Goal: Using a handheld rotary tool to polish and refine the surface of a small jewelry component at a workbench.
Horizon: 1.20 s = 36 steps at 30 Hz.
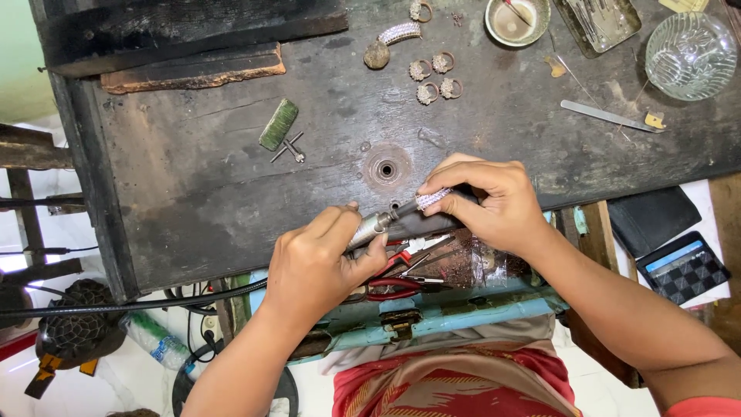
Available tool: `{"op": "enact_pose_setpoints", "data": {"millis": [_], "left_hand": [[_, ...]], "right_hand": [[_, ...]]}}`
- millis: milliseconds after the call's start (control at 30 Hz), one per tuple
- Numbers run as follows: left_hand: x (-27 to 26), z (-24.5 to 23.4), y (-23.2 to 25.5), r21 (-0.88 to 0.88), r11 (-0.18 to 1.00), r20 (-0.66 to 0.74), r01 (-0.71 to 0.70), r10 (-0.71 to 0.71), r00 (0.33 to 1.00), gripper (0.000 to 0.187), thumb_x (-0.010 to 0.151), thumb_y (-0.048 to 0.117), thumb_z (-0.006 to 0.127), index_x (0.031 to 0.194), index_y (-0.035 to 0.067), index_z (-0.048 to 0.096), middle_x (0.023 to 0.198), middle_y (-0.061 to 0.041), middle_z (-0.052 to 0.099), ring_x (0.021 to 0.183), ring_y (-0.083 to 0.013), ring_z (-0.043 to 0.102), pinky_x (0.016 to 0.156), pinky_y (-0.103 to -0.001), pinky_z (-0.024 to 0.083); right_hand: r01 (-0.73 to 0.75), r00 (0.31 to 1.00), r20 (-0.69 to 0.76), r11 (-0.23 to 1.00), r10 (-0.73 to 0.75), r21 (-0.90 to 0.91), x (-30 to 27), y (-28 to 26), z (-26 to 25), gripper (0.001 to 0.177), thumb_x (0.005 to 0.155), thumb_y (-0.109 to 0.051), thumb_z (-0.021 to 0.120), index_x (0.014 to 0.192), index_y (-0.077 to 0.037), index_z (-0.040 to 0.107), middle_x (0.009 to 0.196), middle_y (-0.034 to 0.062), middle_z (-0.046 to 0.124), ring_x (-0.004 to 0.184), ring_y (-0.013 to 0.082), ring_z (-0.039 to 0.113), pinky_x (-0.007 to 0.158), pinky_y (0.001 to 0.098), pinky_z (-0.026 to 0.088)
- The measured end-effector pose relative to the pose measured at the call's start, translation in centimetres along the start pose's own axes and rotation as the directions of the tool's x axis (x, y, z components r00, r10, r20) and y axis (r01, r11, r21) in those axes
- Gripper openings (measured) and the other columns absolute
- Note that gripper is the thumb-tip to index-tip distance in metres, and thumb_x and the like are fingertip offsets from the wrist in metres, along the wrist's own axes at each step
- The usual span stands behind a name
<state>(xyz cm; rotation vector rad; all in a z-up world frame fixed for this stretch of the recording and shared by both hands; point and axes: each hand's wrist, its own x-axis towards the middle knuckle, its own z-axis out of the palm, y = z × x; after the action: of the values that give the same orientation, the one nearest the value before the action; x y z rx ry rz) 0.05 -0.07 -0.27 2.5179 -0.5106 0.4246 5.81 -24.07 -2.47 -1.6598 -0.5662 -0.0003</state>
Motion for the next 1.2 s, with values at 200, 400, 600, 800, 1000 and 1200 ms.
{"op": "enact_pose_setpoints", "data": {"millis": [200, 400, 600, 800, 1000, 1200], "left_hand": [[0.0, 0.0, 0.1, 0.01, 1.0, -0.006, -0.005, 0.005, 1.0, 0.024, 0.083, 0.034, 0.079, 0.078, 0.012, 0.07, 0.078, -0.005, 0.073, 0.048, -0.0269, 0.065, 0.045, -0.032, 0.053], [-0.1, 0.0, 0.0, 0.011, 1.0, -0.009, -0.002, 0.002, 1.0, 0.024, 0.084, 0.035, 0.078, 0.078, 0.013, 0.07, 0.078, -0.005, 0.073, 0.048, -0.0273, 0.066, 0.045, -0.032, 0.053], [-0.4, 0.5, -0.3, 0.024, 1.0, -0.018, 0.004, -0.003, 1.0, 0.025, 0.084, 0.037, 0.078, 0.078, 0.014, 0.069, 0.078, -0.003, 0.072, 0.05, -0.0265, 0.067, 0.046, -0.031, 0.053], [-0.1, 0.1, -0.2, -0.008, 1.0, -0.004, 0.006, -0.006, 1.0, 0.023, 0.085, 0.033, 0.078, 0.08, 0.012, 0.07, 0.075, -0.004, 0.07, 0.05, -0.0281, 0.066, 0.047, -0.032, 0.054], [-0.4, 0.7, -1.2, -0.103, 0.992, -0.024, 0.075, -0.078, 0.997, 0.021, 0.087, 0.034, 0.076, 0.08, 0.014, 0.07, 0.071, -0.002, 0.068, 0.058, -0.0289, 0.069, 0.049, -0.032, 0.055], [-0.5, 0.9, -1.4, -0.115, 0.99, -0.056, 0.076, -0.083, 0.995, 0.022, 0.09, 0.035, 0.073, 0.081, 0.015, 0.068, 0.065, -0.002, 0.061, 0.057, -0.0284, 0.066, 0.048, -0.033, 0.053]], "right_hand": [[-0.01, 1.0, -0.004, 1.0, 0.01, -0.004, -0.1, 0.0, 0.0, 0.009, 0.085, -0.006, 0.081, 0.09, -0.001, 0.076, 0.082, 0.0152, 0.075, 0.078, 0.0273, 0.073, 0.077, 0.0396, 0.057], [-0.01, 1.0, 0.0, 1.0, 0.01, 0.006, 0.0, -0.1, 0.0, 0.01, 0.085, -0.005, 0.081, 0.092, 0.0, 0.076, 0.082, 0.0155, 0.075, 0.078, 0.0269, 0.073, 0.078, 0.0393, 0.057], [-0.007, 1.0, 0.003, 1.0, 0.007, 0.012, 0.0, -0.1, 0.0, 0.01, 0.086, -0.006, 0.08, 0.092, 0.0, 0.076, 0.082, 0.0154, 0.075, 0.078, 0.0263, 0.073, 0.078, 0.0394, 0.057], [-0.006, 1.0, -0.002, 1.0, 0.006, 0.009, -0.1, 0.0, 0.0, 0.01, 0.085, -0.005, 0.081, 0.092, 0.0, 0.076, 0.083, 0.0153, 0.075, 0.079, 0.0265, 0.073, 0.078, 0.039, 0.057], [-0.007, 1.0, -0.001, 1.0, 0.007, 0.006, -0.1, 0.0, 0.0, 0.01, 0.085, -0.005, 0.081, 0.091, -0.001, 0.076, 0.084, 0.0157, 0.076, 0.08, 0.0273, 0.074, 0.078, 0.0393, 0.057], [0.019, 0.999, -0.028, 1.0, -0.019, 0.017, -0.1, 0.1, 0.1, 0.009, 0.085, -0.003, 0.081, 0.092, 0.0, 0.076, 0.083, 0.016, 0.075, 0.078, 0.0268, 0.073, 0.076, 0.0385, 0.057]]}}
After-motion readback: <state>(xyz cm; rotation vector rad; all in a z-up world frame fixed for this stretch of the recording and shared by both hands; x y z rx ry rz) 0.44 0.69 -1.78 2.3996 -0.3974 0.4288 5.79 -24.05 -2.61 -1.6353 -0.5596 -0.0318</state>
